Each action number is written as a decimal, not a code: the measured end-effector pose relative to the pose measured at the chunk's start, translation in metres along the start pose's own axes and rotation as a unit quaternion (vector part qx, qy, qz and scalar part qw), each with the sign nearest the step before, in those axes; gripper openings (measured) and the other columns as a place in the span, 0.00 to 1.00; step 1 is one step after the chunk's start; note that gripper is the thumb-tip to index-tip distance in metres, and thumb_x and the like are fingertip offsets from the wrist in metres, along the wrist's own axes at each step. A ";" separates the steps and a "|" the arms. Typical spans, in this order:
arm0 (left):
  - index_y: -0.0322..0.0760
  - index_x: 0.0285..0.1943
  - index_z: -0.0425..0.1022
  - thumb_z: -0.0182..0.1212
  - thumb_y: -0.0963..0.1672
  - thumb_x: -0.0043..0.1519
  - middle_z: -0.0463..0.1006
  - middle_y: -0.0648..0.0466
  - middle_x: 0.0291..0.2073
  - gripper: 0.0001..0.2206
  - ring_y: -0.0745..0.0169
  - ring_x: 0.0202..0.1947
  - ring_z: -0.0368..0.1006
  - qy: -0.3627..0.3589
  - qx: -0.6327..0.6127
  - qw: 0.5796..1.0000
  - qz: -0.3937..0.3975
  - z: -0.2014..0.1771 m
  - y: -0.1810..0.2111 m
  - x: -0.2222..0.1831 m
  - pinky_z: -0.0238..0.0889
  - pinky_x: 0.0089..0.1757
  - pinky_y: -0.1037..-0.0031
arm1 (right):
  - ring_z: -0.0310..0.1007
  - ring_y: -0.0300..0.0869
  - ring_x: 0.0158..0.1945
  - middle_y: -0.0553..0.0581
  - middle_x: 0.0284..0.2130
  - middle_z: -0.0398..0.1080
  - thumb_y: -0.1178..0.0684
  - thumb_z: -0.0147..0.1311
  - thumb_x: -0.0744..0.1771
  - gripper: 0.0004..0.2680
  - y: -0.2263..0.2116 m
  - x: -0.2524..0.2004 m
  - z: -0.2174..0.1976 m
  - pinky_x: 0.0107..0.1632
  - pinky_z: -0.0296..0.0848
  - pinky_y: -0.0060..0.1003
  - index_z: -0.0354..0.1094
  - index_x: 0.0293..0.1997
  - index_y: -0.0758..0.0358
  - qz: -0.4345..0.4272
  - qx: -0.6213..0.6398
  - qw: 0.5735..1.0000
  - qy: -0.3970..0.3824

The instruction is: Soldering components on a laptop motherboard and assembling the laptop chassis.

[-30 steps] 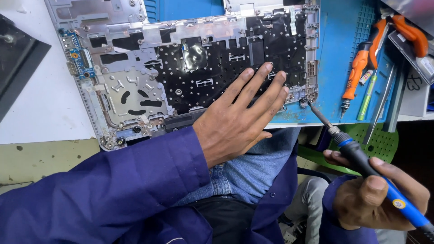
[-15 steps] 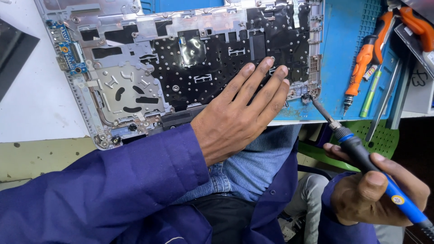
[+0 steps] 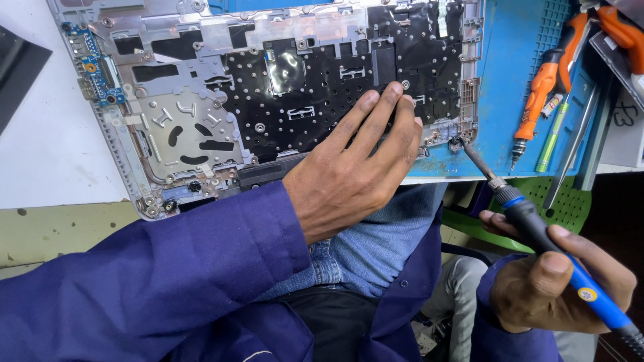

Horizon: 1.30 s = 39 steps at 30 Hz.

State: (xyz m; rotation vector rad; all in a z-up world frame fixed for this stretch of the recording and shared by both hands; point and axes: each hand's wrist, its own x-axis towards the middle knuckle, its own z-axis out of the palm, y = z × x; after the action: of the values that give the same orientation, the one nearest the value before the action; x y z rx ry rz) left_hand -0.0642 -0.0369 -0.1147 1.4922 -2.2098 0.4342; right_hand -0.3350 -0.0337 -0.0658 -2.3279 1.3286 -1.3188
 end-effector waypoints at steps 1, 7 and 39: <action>0.35 0.68 0.77 0.54 0.42 0.79 0.75 0.44 0.65 0.12 0.43 0.69 0.69 0.000 0.000 1.000 0.000 0.000 0.000 0.000 0.63 0.70 0.58 | 0.75 0.67 0.36 0.73 0.38 0.61 0.48 0.49 0.77 0.15 0.000 0.000 0.000 0.47 0.88 0.63 0.59 0.54 0.77 0.000 0.000 1.000 0.000; 0.37 0.67 0.78 0.56 0.42 0.79 0.77 0.45 0.63 0.11 0.45 0.68 0.71 0.013 0.011 1.000 -0.004 0.001 0.000 0.000 0.63 0.70 0.60 | 0.76 0.70 0.37 0.73 0.38 0.61 0.49 0.49 0.77 0.14 -0.002 0.000 0.003 0.49 0.89 0.63 0.58 0.53 0.77 0.007 0.023 1.000 0.001; 0.36 0.68 0.77 0.56 0.44 0.80 0.76 0.45 0.63 0.11 0.43 0.69 0.69 0.006 0.010 1.000 0.000 0.001 0.000 0.000 0.62 0.71 0.59 | 0.78 0.74 0.38 0.72 0.41 0.62 0.50 0.49 0.76 0.13 -0.004 -0.002 0.006 0.46 0.88 0.60 0.56 0.53 0.76 0.013 0.045 0.999 0.007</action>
State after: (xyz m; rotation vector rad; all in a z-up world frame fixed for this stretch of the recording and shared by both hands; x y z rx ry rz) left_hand -0.0643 -0.0373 -0.1158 1.4948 -2.2029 0.4652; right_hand -0.3285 -0.0314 -0.0691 -2.2375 1.2712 -1.3611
